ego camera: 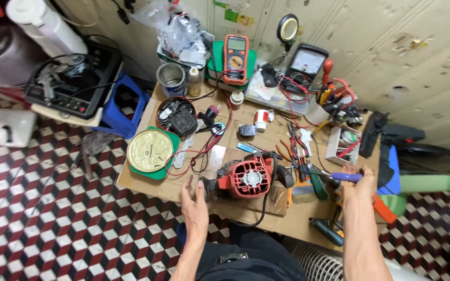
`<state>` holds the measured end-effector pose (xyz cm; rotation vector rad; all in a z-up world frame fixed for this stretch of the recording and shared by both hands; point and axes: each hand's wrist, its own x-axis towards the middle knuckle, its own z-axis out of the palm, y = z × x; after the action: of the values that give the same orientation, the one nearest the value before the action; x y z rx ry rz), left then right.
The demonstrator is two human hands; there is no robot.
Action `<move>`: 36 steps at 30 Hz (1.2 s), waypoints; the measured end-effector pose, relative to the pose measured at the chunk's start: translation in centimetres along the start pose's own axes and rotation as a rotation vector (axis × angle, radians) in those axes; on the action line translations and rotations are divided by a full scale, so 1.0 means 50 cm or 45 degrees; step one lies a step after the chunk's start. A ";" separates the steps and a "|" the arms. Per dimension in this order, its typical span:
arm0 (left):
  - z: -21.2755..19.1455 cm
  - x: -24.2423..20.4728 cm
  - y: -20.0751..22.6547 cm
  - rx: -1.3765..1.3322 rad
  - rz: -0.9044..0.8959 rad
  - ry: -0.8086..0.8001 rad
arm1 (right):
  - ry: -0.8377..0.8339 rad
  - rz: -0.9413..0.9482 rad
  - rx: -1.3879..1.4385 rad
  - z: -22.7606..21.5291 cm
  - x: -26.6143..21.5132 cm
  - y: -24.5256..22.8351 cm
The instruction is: Repairing and testing a hand-held power tool motor assembly using various tools on a workbench.
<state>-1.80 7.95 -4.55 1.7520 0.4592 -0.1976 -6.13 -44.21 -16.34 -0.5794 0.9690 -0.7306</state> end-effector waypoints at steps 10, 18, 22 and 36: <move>0.031 0.061 -0.065 -0.104 -0.399 -0.020 | -0.136 -0.465 -0.750 -0.013 0.112 0.129; 0.007 0.179 -0.088 -0.010 -0.972 -0.444 | -0.511 0.658 -1.801 0.285 -0.422 0.106; 0.010 0.168 -0.099 0.093 -0.987 -0.544 | -0.698 0.859 -1.880 0.205 -0.342 0.169; 0.031 -0.041 -0.039 -0.087 -0.591 -0.050 | -1.026 0.238 -2.115 0.198 -0.233 0.250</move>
<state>-4.29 6.38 -5.91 1.5506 0.8309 -0.5377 1.95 -26.24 -14.82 -1.9760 0.6430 0.6769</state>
